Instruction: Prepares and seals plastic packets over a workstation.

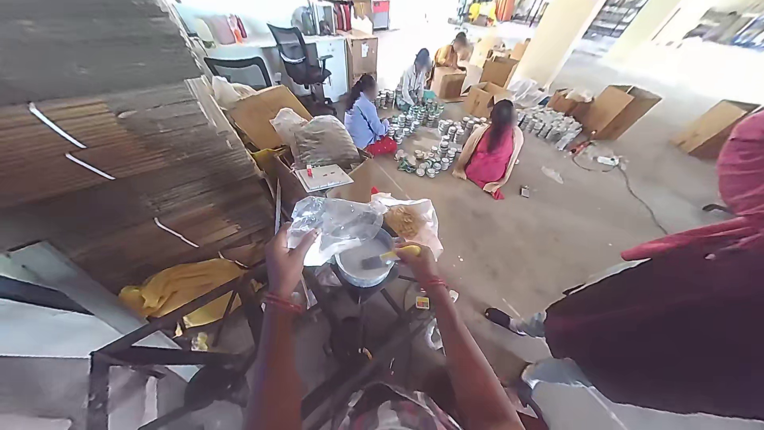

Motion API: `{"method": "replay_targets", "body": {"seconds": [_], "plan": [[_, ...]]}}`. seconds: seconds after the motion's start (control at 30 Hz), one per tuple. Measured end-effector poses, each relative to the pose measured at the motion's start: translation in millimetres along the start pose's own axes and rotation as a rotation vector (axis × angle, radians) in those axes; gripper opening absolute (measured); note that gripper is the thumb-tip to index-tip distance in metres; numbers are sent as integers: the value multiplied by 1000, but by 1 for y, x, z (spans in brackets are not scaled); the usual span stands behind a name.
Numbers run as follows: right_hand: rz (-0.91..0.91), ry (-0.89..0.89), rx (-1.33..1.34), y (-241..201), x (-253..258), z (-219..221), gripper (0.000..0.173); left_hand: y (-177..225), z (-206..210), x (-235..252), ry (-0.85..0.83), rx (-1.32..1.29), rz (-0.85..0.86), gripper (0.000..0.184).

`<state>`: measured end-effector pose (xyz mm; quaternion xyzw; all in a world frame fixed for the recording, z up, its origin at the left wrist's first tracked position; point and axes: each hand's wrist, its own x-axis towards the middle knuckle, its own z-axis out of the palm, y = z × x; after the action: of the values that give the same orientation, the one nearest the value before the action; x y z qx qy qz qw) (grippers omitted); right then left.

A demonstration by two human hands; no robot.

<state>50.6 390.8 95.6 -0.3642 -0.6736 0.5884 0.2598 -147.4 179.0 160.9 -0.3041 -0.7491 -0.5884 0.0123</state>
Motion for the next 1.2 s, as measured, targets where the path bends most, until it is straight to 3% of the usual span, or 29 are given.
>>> {"method": "replay_targets", "body": {"seconds": [0.27, 0.43, 0.63, 0.8, 1.0, 1.2], "plan": [[-37, 152, -211, -9, 7, -8, 23, 1, 1, -1, -21, 29, -18, 48], [-27, -133, -155, -10, 2, -9, 22, -1, 0, 0, -23, 33, 1, 49], [-90, 116, -217, 4, 12, -15, 20, -5, -2, 0, -17, 38, -24, 48], [-131, -165, -250, -15, 4, -11, 20, -4, 0, 0, -22, 58, -39, 54], [-127, 75, -294, -12, 12, -16, 23, -9, 5, -1, -30, 41, 19, 47], [-81, -143, -216, -19, 2, -12, 24, -3, 5, -1, -35, 3, 55, 47]]}}
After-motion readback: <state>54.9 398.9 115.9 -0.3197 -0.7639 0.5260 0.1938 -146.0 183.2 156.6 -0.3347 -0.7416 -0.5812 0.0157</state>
